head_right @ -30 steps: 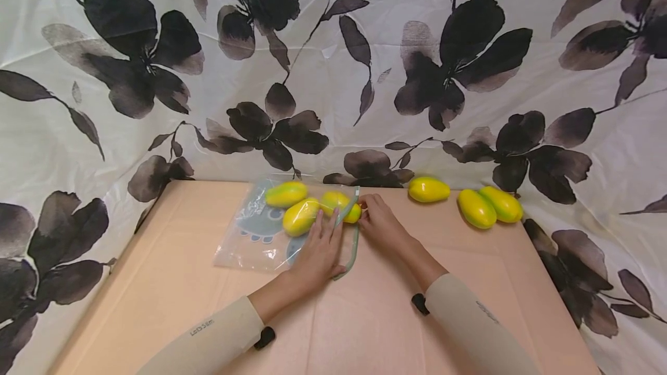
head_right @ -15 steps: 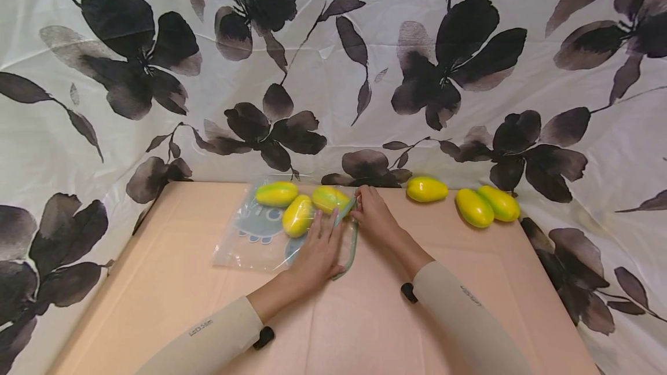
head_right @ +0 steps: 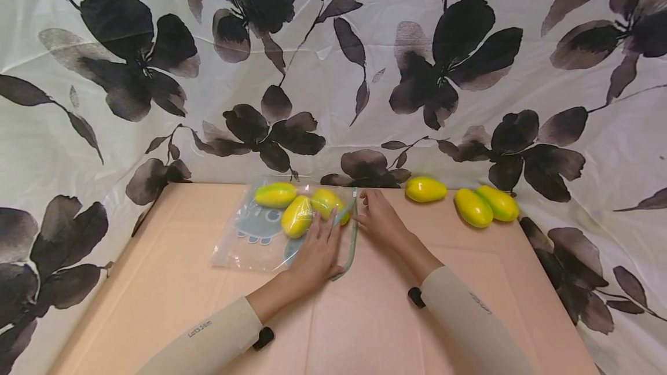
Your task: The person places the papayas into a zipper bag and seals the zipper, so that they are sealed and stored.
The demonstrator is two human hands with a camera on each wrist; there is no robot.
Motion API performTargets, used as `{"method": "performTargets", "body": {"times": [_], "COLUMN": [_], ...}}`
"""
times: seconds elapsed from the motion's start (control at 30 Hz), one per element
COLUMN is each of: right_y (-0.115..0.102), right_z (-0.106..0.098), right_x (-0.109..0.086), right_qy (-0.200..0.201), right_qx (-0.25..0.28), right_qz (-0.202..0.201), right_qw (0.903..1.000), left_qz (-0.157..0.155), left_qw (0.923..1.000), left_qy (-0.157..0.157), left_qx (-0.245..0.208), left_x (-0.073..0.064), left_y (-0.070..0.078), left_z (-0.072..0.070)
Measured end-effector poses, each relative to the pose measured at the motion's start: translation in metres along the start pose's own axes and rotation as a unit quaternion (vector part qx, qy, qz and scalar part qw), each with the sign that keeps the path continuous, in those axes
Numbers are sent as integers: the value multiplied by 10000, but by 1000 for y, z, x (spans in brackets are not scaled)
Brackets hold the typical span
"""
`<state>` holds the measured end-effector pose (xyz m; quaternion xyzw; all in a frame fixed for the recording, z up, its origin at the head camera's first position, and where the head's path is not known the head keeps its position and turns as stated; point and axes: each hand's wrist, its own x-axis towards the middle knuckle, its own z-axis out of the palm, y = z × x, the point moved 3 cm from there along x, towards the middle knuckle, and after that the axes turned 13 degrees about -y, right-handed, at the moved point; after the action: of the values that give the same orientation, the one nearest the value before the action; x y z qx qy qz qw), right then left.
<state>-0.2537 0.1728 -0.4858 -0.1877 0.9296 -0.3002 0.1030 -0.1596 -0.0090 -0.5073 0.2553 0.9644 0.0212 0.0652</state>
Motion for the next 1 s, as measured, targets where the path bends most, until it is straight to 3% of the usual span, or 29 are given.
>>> {"method": "performTargets", "body": {"times": [0.17, 0.57, 1.0], "right_y": [12, 38, 82], "right_z": [-9, -48, -91], "right_x": [-9, -38, -43], "right_qy": [-39, 237, 747], "right_qx": [151, -175, -840], "right_qz": [103, -51, -144], "right_qw": [9998, 9996, 9936], "left_qz": [35, 35, 29], "left_qw": [10000, 9998, 9999], "left_qy": [33, 105, -51], "left_qx": [-26, 139, -86], "left_x": [0, 0, 1], "left_y": [0, 1, 0], "left_z": [-1, -4, -4]}}
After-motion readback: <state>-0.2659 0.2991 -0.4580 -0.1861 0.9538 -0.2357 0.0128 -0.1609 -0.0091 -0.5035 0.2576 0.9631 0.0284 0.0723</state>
